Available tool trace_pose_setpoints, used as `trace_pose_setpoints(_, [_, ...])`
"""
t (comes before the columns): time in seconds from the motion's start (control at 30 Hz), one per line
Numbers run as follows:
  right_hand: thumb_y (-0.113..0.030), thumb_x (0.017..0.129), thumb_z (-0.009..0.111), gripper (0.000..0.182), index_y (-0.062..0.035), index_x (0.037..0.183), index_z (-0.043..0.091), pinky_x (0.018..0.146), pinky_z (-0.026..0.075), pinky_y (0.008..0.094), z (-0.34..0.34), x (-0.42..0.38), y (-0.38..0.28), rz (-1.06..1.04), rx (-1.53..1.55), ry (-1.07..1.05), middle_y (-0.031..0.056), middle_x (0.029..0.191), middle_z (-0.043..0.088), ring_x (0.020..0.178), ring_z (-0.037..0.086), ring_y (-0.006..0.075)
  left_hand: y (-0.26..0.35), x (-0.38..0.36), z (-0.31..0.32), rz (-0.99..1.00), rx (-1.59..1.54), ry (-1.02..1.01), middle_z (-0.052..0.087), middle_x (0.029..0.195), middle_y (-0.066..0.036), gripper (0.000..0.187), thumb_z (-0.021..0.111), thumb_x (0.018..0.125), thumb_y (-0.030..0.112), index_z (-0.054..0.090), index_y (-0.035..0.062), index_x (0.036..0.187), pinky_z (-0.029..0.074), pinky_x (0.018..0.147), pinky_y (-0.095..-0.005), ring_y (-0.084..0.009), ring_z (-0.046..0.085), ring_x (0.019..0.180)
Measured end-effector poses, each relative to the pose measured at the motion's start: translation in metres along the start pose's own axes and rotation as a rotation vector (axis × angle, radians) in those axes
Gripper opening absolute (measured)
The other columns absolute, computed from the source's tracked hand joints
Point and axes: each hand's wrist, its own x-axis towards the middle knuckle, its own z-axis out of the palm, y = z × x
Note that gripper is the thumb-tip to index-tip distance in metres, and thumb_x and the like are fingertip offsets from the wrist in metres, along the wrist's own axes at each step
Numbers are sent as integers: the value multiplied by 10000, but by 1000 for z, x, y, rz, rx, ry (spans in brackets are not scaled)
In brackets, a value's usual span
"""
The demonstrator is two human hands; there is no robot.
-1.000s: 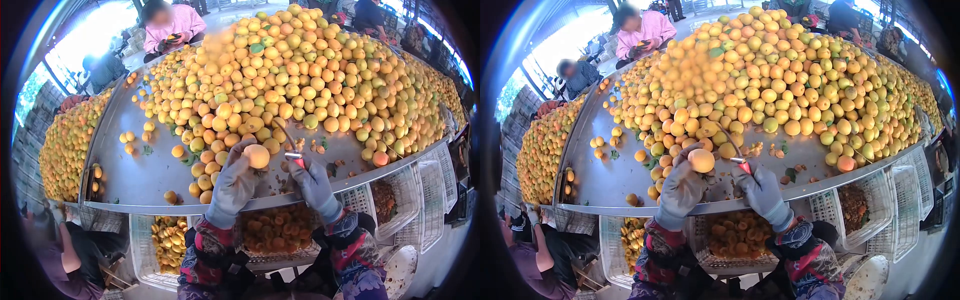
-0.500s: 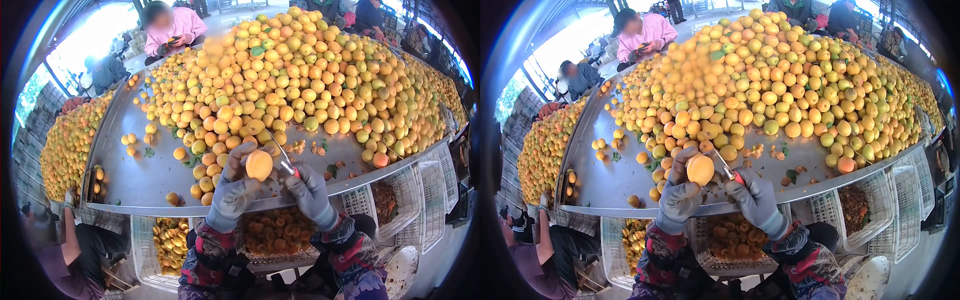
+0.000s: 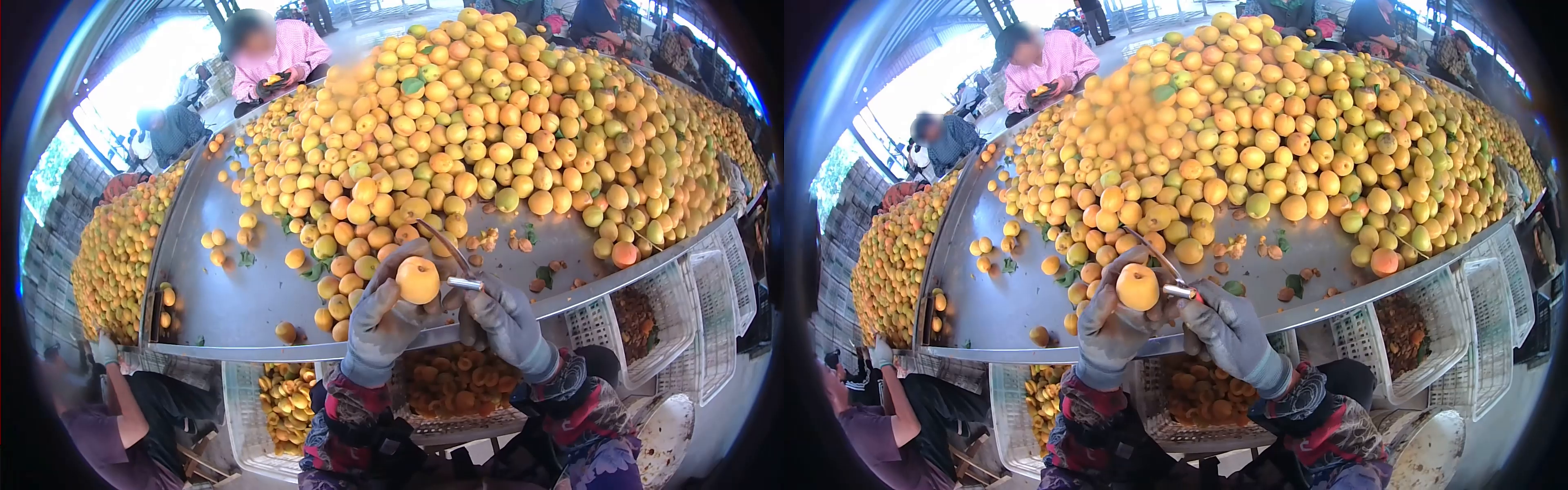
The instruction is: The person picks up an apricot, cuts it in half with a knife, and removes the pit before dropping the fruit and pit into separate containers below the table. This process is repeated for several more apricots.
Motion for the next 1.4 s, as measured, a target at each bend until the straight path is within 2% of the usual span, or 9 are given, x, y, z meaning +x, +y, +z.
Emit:
trace_pose_setpoints(0.43, [-287, 986, 421, 287, -25, 946, 532, 492, 382, 194, -2, -2, -7, -38, 46, -55, -36, 676, 463, 550, 434, 26, -9, 1, -1, 51, 226, -168, 534, 1113, -96, 555, 645, 838, 214, 398, -5, 1285, 432, 833, -300, -178, 535, 963])
trace_pose_setpoints(0.6, [-275, 985, 421, 283, -20, 940, 536, 494, 385, 210, -2, 0, -11, 28, 30, -78, -25, 673, 470, 568, 452, 37, -8, -3, -4, 7, 279, -99, 516, 1131, -103, 555, 658, 820, 235, 407, -5, 1253, 451, 852, -304, -189, 528, 1026])
trace_pose_setpoints(0.67, [-273, 983, 423, 285, -15, 954, 539, 491, 375, 231, -2, 2, -5, -110, -181, -47, -5, 675, 493, 570, 466, 49, -8, -3, -3, 3, 303, -60, 502, 1138, -110, 579, 677, 801, 263, 405, -4, 1237, 485, 819, -297, -197, 535, 1034])
trace_pose_setpoints(0.77, [-288, 975, 444, 296, -10, 976, 544, 498, 365, 242, -1, 2, -6, -125, -307, -20, 7, 666, 503, 577, 465, 51, 0, -4, 0, -14, 452, -40, 513, 1116, -94, 541, 663, 806, 260, 430, 0, 1218, 458, 821, -272, -173, 522, 1019])
trace_pose_setpoints(1.0, [-313, 963, 472, 338, 7, 1023, 562, 532, 367, 230, 9, 3, 18, 0, -142, 33, -14, 665, 511, 619, 459, 48, 1, -4, 1, 10, 486, -32, 515, 1110, -47, 416, 612, 846, 201, 481, 30, 1202, 411, 879, -247, -115, 492, 1016])
trace_pose_setpoints(1.07, [-331, 974, 435, 298, -58, 881, 511, 399, 306, 191, 12, 5, 22, -73, -131, 81, -41, 610, 483, 443, 415, 29, 0, -4, -4, 50, 493, -85, 515, 1107, -29, 375, 591, 873, 156, 484, 47, 1215, 420, 866, -230, -91, 491, 1008])
trace_pose_setpoints(1.13, [-335, 971, 442, 299, -57, 886, 510, 393, 300, 192, 15, 5, 25, -69, -118, 93, -45, 597, 472, 442, 416, 26, -3, -5, -6, -27, 372, -51, 514, 1092, -17, 379, 595, 872, 157, 485, 41, 1216, 427, 836, -215, -78, 497, 982])
trace_pose_setpoints(1.33, [-322, 965, 458, 289, -60, 862, 525, 392, 303, 212, 9, 7, 31, 45, -200, 109, -38, 573, 478, 439, 432, 47, -6, -6, -9, -77, 359, -22, 524, 1078, -14, 361, 601, 871, 156, 496, 40, 1196, 439, 811, -225, -80, 505, 951])
trace_pose_setpoints(1.4, [-303, 943, 506, 308, -6, 885, 565, 478, 374, 284, 1, 5, 43, 6, -287, 94, 42, 570, 510, 511, 491, 131, -7, -6, -8, -102, 401, 15, 534, 1068, -30, 390, 599, 845, 149, 486, 20, 1195, 431, 833, -236, -97, 507, 980])
